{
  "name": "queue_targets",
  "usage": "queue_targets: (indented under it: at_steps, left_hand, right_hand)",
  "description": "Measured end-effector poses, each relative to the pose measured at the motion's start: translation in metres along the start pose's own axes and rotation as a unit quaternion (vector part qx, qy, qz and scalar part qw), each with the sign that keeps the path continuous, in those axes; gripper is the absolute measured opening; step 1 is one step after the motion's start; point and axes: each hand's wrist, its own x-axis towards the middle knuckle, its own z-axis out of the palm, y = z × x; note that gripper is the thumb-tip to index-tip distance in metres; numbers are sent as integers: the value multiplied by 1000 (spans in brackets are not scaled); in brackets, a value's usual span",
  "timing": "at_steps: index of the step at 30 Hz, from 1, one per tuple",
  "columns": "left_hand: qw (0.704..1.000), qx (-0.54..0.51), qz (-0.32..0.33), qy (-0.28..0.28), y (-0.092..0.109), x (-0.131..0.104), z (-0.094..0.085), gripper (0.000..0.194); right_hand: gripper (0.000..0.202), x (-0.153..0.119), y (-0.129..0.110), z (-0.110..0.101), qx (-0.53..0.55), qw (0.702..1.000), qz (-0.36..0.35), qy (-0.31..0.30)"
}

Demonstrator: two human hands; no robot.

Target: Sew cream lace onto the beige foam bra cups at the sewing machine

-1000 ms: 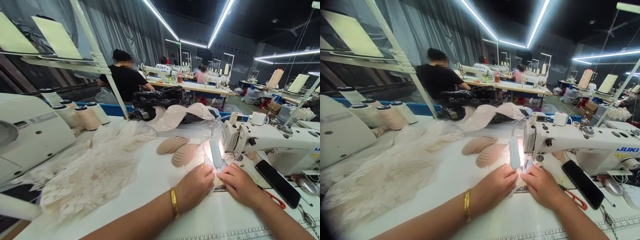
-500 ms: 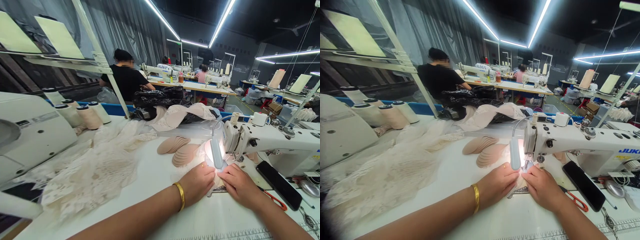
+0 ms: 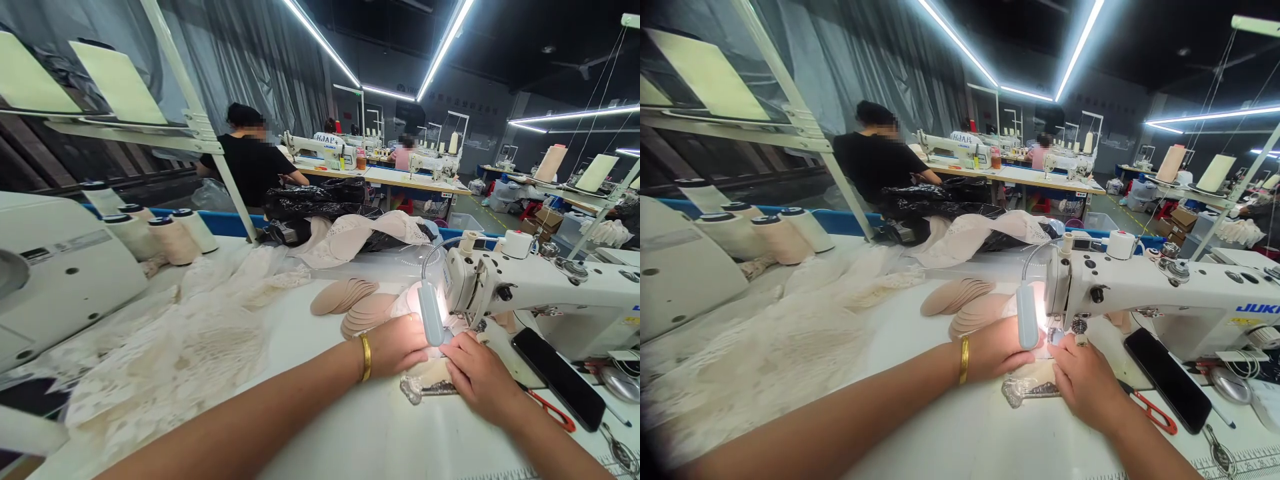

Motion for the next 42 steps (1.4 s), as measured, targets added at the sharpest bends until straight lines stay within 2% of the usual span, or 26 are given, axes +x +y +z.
queue_targets:
  at_steps: [7, 14, 20, 25, 28, 30, 31, 33, 34, 35, 36, 37, 38, 39, 40, 41, 42]
  left_hand:
    - [998, -31, 57, 9, -24, 2, 12, 15]
    - [998, -5, 59, -3, -28, 5, 9, 7]
    - [1000, 28, -1, 10, -16, 7, -2, 8]
    - [996, 51, -69, 27, -12, 10, 12, 12]
    - [993, 35, -103, 47, -9, 7, 14, 15]
    - [991, 20, -113, 62, 5, -2, 6, 19]
    - [991, 4, -112, 71, 18, -9, 0, 22]
    - [989, -47, -108, 91, 53, -25, -9, 31]
    - [976, -138, -122, 118, 75, -33, -11, 32]
    - [947, -244, -158, 134, 97, -41, -10, 34]
    - [898, -364, -212, 128, 118, -47, -7, 34]
    - [818, -503, -264, 91, 137, -51, -1, 34]
    - [711, -631, -304, 58, 151, -54, 5, 43]
    - [610, -714, -336, 76, 162, -54, 11, 52]
    - [529, -756, -362, 131, 168, -53, 16, 56]
    - [480, -764, -377, 208, 170, -51, 19, 56]
    - [449, -756, -383, 284, 169, -48, 19, 56]
  right_hand:
    - [30, -3, 2, 1, -4, 1000, -28, 12]
    - [33, -2, 2, -1, 5, 999, -30, 21]
    - [34, 0, 2, -1, 3, 1000, -17, 19]
    - [34, -2, 7, 1, 30, 999, -23, 32]
    - [27, -3, 3, -1, 99, 994, 3, 54]
    - [22, -2, -7, -4, 205, 975, 77, 49]
    - [24, 0, -14, -6, 276, 953, 122, 39]
    - [37, 3, -31, -8, 421, 885, 199, 24]
    - [44, 4, -40, -8, 480, 848, 223, 28]
    - [50, 5, -49, -6, 525, 815, 240, 45]
    - [53, 5, -59, -4, 555, 790, 251, 69]
    - [54, 3, -67, -1, 574, 770, 260, 98]
    - [53, 0, -76, 4, 586, 754, 267, 127]
    - [51, -5, -84, 8, 592, 742, 274, 156]
    - [48, -11, -92, 13, 591, 734, 281, 181]
    - [46, -18, -99, 18, 586, 730, 288, 201]
    - [44, -25, -106, 22, 576, 731, 295, 214]
